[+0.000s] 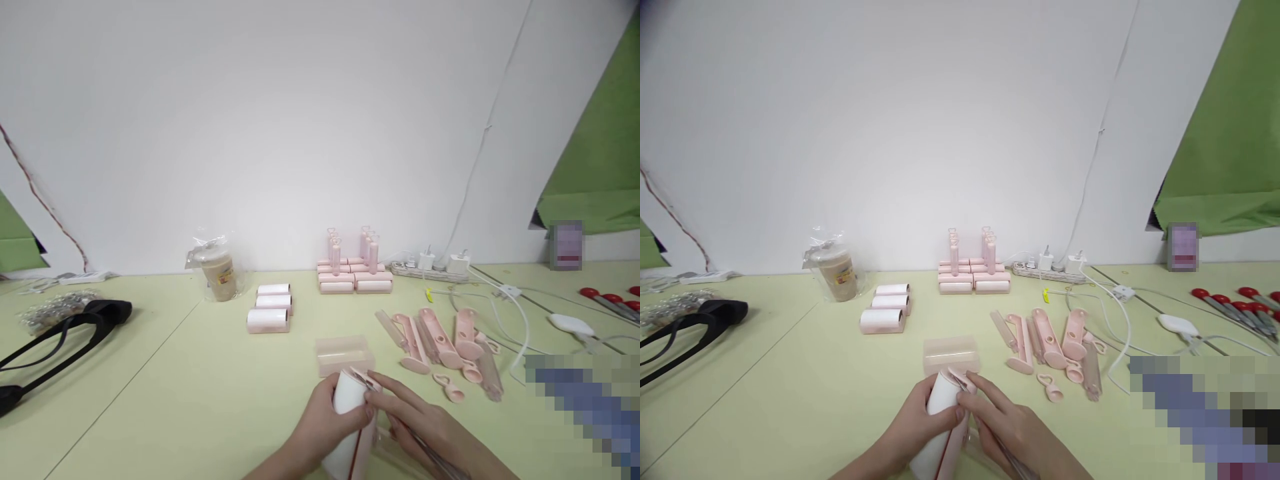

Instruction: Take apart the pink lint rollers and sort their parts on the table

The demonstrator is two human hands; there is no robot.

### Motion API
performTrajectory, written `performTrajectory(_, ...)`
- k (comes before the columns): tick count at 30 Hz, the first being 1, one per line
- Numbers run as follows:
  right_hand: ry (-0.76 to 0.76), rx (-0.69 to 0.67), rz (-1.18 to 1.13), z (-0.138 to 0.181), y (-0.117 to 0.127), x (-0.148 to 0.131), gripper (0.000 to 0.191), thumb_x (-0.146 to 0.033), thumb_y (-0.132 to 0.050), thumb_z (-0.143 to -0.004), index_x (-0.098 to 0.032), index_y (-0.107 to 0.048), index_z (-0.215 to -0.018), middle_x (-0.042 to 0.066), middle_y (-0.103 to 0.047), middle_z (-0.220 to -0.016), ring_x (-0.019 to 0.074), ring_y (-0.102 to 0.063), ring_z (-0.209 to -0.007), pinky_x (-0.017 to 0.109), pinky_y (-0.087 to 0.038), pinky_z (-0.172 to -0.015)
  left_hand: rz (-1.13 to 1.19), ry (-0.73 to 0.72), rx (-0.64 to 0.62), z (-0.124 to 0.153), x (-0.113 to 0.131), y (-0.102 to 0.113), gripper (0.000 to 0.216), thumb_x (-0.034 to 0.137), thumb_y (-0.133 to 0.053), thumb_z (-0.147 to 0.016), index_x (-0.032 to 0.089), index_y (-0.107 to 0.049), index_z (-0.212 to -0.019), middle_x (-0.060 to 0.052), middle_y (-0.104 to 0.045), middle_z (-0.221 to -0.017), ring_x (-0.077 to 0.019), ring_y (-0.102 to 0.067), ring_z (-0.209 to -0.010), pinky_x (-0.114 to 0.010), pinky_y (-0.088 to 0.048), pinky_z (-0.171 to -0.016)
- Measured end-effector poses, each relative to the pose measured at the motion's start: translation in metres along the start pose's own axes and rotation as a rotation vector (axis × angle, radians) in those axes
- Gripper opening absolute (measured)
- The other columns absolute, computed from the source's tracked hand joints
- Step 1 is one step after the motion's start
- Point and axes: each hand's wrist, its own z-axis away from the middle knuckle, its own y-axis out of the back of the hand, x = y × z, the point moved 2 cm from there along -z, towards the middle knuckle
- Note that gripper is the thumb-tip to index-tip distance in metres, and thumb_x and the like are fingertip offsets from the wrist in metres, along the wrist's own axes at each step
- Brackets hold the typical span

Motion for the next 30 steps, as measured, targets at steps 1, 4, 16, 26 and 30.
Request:
performTrajectory(1, 0.009, -0.002, 0.036, 0.003, -0.005, 0.003, 0.035, -0.018, -0.042, -0.078, -0.030, -0.054, -0.110, 0.007, -0.061, -0.108, 0.0073, -0.055, -0.042, 0.018, -0.046, -0.044, 0.020, 0.001, 0.001, 0.000, 0.000, -0.001, 0.038, 0.026, -0.061, -0.065, 0.010, -0.054, -0.098, -0.006, -0.061, -0.090, -0.0207, -0.055, -0.084, -0.029, -0.043, -0.075)
performTrajectory(4, 0.008, 0.046, 0.162, 0.008, -0.017, 0.007, 0.035, -0.018, -0.039, -0.079, -0.027, -0.054, -0.110, 0.014, -0.050, -0.123, 0.0071, -0.053, -0.037, 0.020, -0.042, -0.039, 0.084, 0.008, 0.045, 0.000, -0.001, -0.003, 0.041, 0.028, -0.063, -0.065, 0.013, -0.049, -0.100, -0.005, -0.060, -0.089, -0.0194, -0.055, -0.082, -0.028, -0.045, -0.071)
performTrajectory(16, -0.125, -0.093, -0.027, -0.006, 0.014, -0.009, 0.021, -0.028, -0.038, -0.087, -0.025, -0.059, -0.092, 0.002, -0.059, -0.074, 0.0146, -0.059, -0.062, 0.021, -0.045, -0.055, -0.401, -0.123, 0.190, -0.002, 0.023, 0.031, 0.030, 0.047, -0.044, -0.077, 0.019, -0.048, -0.086, -0.002, -0.060, -0.080, -0.0176, -0.054, -0.071, -0.025, -0.039, -0.062)
performTrajectory(26, -0.078, -0.036, -0.302, -0.021, 0.021, -0.027, 0.024, -0.028, -0.035, -0.090, -0.023, -0.058, -0.089, 0.003, -0.053, -0.078, 0.0111, -0.051, -0.057, 0.022, -0.043, -0.053, -0.596, -0.152, 0.203, -0.002, 0.022, 0.032, 0.020, 0.029, -0.049, -0.071, 0.023, -0.048, -0.091, -0.001, -0.063, -0.084, -0.0192, -0.057, -0.073, -0.023, -0.036, -0.057)
performTrajectory(30, -0.097, -0.058, -0.319, -0.019, 0.015, -0.025, 0.023, -0.027, -0.034, -0.090, -0.022, -0.057, -0.092, 0.004, -0.053, -0.082, 0.0120, -0.053, -0.062, 0.022, -0.044, -0.055, -0.604, -0.150, 0.198, -0.002, 0.022, 0.032, 0.020, 0.030, -0.048, -0.072, 0.024, -0.048, -0.091, 0.000, -0.064, -0.084, -0.0194, -0.058, -0.073, -0.023, -0.036, -0.057)
